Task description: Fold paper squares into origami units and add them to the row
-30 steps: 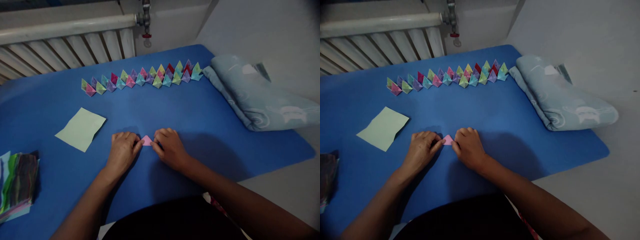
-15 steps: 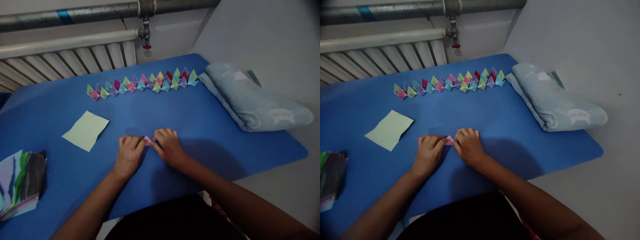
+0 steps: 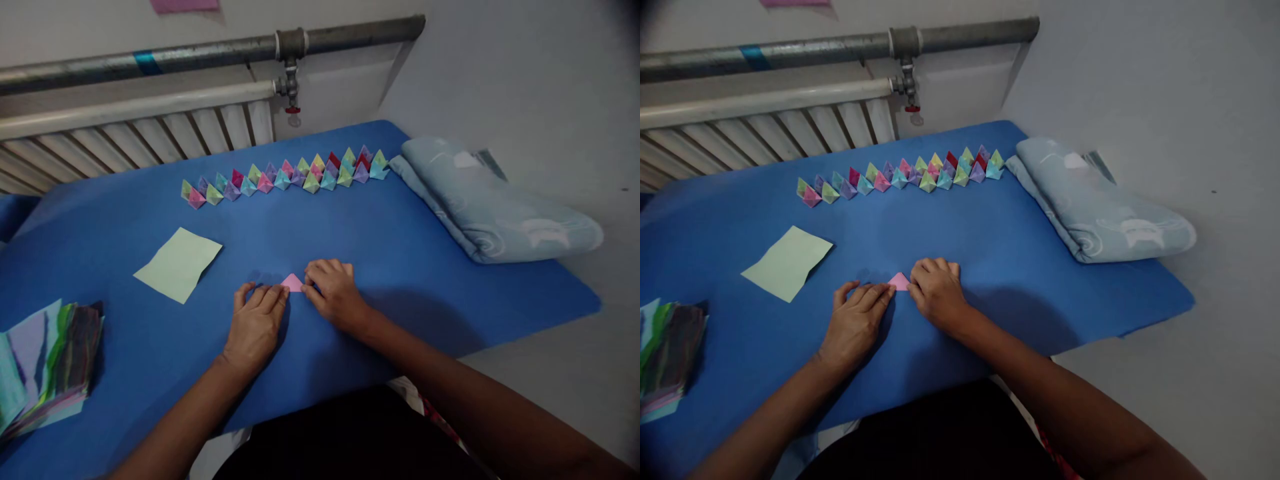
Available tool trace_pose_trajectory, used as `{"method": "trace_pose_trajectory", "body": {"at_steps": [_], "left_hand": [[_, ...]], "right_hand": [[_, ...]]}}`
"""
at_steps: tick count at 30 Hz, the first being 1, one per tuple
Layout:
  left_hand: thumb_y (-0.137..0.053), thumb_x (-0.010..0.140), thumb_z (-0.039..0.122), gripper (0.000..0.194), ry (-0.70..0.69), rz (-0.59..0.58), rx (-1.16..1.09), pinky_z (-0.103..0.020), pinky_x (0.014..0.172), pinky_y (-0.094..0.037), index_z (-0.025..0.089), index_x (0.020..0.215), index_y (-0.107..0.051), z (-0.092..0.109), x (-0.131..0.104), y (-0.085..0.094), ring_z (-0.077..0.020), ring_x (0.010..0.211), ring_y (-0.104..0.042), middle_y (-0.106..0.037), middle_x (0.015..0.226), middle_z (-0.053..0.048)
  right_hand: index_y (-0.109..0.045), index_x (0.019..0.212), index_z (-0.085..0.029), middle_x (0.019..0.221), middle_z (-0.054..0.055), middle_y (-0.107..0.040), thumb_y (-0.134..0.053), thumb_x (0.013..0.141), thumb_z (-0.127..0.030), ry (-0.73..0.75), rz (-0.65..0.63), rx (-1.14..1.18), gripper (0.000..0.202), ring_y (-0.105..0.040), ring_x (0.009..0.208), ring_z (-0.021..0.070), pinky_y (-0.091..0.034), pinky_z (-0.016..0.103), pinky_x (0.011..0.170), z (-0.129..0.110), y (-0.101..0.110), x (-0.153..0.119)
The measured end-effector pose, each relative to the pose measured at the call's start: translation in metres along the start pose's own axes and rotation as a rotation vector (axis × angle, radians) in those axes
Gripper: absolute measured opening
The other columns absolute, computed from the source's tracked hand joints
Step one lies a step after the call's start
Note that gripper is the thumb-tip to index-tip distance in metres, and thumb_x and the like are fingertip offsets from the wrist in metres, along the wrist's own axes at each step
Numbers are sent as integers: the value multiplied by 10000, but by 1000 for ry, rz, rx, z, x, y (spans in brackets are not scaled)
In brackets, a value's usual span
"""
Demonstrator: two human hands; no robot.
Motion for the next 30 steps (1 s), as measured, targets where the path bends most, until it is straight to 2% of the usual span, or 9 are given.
{"method": "trace_pose_trajectory", "body": {"at_steps": [3, 7, 10, 12, 14, 18, 23, 27, 30], "left_hand": [[-416, 900, 47, 341, -9, 13, 13, -506, 941, -378, 135, 1137, -645, 3, 7, 2, -258, 960, -625, -697, 1106, -130], [-457, 888, 63, 237, 7, -34, 66, -501, 897, -402, 149, 870, -677, 9, 31, 0, -233, 782, -620, -698, 814, -69], [-484, 880, 70, 201, 17, -35, 70, -424, 749, -453, 146, 808, -656, 16, 48, -5, -229, 724, -613, -667, 760, -64], [-473, 892, 79, 235, 60, -20, 59, -370, 638, -440, 157, 731, -624, 16, 53, -9, -212, 659, -595, -644, 723, -61], [-477, 901, 89, 225, 78, 11, 45, -359, 623, -434, 165, 745, -620, 15, 54, -11, -203, 642, -588, -631, 704, -47], [-523, 892, 106, 172, 46, 25, -9, -356, 626, -436, 170, 785, -641, 11, 51, -18, -197, 660, -597, -654, 749, -39], [-554, 884, 123, 160, 104, -49, -97, -359, 670, -433, 188, 792, -667, -2, 50, -27, -195, 716, -613, -684, 812, -29], [-528, 899, 130, 200, 176, -94, -200, -367, 728, -438, 202, 801, -687, -13, 49, -30, -199, 811, -626, -708, 995, -32], [-512, 896, 111, 223, 173, -117, -272, -380, 774, -445, 212, 840, -702, -18, 49, -30, -205, 865, -622, -700, 1083, -30]], "right_hand": [[-567, 801, -196, 955, 42, -646, -543, 903, -237, 1, 20, -6, 112, -511, 905, 201, -284, 348, 773, 0, 2, -2], [-559, 795, -194, 926, 41, -646, -527, 908, -220, 15, 40, -8, 120, -517, 878, 196, -295, 344, 768, -3, 5, -2], [-555, 803, -195, 928, 43, -650, -527, 892, -188, 19, 49, -8, 94, -529, 885, 204, -315, 349, 775, -3, 6, -2], [-540, 786, -199, 934, 42, -654, -538, 868, -161, 12, 61, 8, 90, -538, 886, 208, -328, 354, 777, -2, 7, -2], [-528, 781, -202, 951, 41, -661, -545, 857, -154, 15, 67, 30, 91, -547, 892, 211, -336, 363, 782, -2, 8, -2], [-513, 747, -206, 939, 36, -670, -551, 828, -115, 16, 89, 55, 127, -558, 882, 213, -347, 367, 772, -2, 10, -1], [-517, 727, -206, 938, 26, -679, -562, 810, -97, -7, 81, 103, 144, -570, 894, 210, -346, 359, 775, 2, 6, 1], [-545, 746, -209, 948, 18, -682, -566, 800, -87, -38, 70, 133, 135, -575, 913, 208, -330, 355, 781, 7, 3, 2], [-555, 758, -211, 943, 7, -680, -559, 780, -51, -35, 74, 148, 161, -578, 917, 201, -322, 349, 782, 8, 2, 1]]}}
Point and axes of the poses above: each hand's wrist, its own x-axis towards the middle knuckle, its own y-axis out of the back of the hand, z = x × y, the point moved 9 cm from there along x, towards the middle knuckle
